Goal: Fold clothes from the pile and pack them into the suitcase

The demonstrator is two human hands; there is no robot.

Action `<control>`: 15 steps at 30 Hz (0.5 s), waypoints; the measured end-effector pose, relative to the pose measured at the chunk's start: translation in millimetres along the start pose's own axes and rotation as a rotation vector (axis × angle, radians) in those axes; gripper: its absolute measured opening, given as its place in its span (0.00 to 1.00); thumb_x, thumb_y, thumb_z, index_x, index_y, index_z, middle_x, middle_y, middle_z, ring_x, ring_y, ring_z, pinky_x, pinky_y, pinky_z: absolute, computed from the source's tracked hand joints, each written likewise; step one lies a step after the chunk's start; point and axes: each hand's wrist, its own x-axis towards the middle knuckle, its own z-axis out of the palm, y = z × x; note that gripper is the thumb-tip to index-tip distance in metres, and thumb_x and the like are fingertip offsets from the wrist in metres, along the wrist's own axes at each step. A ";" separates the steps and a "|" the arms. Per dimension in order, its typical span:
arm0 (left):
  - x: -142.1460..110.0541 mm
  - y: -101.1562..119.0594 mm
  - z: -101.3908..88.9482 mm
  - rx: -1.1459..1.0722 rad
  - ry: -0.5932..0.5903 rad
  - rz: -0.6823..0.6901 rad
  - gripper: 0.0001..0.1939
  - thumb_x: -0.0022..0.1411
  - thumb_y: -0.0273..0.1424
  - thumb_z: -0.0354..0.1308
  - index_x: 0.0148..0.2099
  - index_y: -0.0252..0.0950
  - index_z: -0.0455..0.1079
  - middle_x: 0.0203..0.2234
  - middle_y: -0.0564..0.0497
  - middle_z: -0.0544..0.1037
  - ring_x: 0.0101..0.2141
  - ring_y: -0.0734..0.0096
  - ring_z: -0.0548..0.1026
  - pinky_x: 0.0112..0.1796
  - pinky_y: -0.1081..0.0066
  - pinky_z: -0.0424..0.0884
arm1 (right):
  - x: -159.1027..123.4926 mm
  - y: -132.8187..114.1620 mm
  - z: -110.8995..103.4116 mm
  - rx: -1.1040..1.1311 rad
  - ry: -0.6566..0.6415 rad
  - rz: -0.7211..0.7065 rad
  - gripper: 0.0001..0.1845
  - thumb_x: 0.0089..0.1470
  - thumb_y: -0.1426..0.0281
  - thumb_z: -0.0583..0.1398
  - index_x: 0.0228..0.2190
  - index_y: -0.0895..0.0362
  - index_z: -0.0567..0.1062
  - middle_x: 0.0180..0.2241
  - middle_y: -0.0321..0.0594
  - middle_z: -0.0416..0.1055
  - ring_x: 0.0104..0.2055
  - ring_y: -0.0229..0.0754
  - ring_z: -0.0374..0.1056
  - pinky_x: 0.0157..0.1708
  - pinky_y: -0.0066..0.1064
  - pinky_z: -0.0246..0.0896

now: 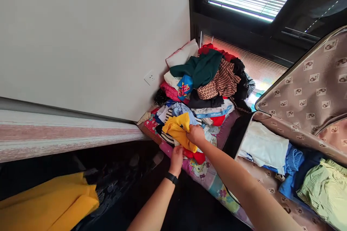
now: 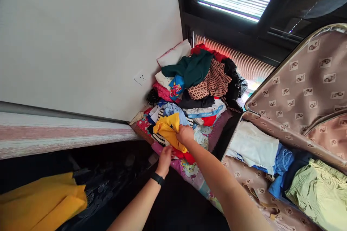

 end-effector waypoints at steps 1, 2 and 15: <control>8.6 8.3 -5.5 -0.060 0.058 -0.010 0.20 0.62 0.51 0.67 0.39 0.39 0.72 0.30 0.51 0.77 0.30 0.67 0.76 0.31 0.70 0.70 | -6.3 -2.0 -2.5 -0.008 0.015 -0.012 0.15 0.68 0.67 0.59 0.53 0.58 0.74 0.51 0.55 0.79 0.56 0.53 0.77 0.52 0.38 0.69; 14.4 17.0 -9.4 -0.141 0.078 -0.029 0.22 0.62 0.53 0.67 0.42 0.39 0.73 0.32 0.50 0.79 0.32 0.65 0.78 0.33 0.68 0.73 | -14.2 -5.0 -4.2 -0.020 0.026 -0.039 0.17 0.68 0.68 0.58 0.56 0.57 0.72 0.53 0.54 0.78 0.55 0.52 0.77 0.51 0.37 0.70; 15.8 36.9 -30.5 -0.657 -0.244 -0.017 0.47 0.59 0.74 0.52 0.60 0.42 0.77 0.53 0.42 0.84 0.61 0.43 0.77 0.60 0.51 0.76 | -88.7 -28.3 16.7 0.256 -0.166 -0.365 0.21 0.58 0.66 0.65 0.53 0.52 0.78 0.49 0.44 0.82 0.51 0.52 0.79 0.50 0.35 0.71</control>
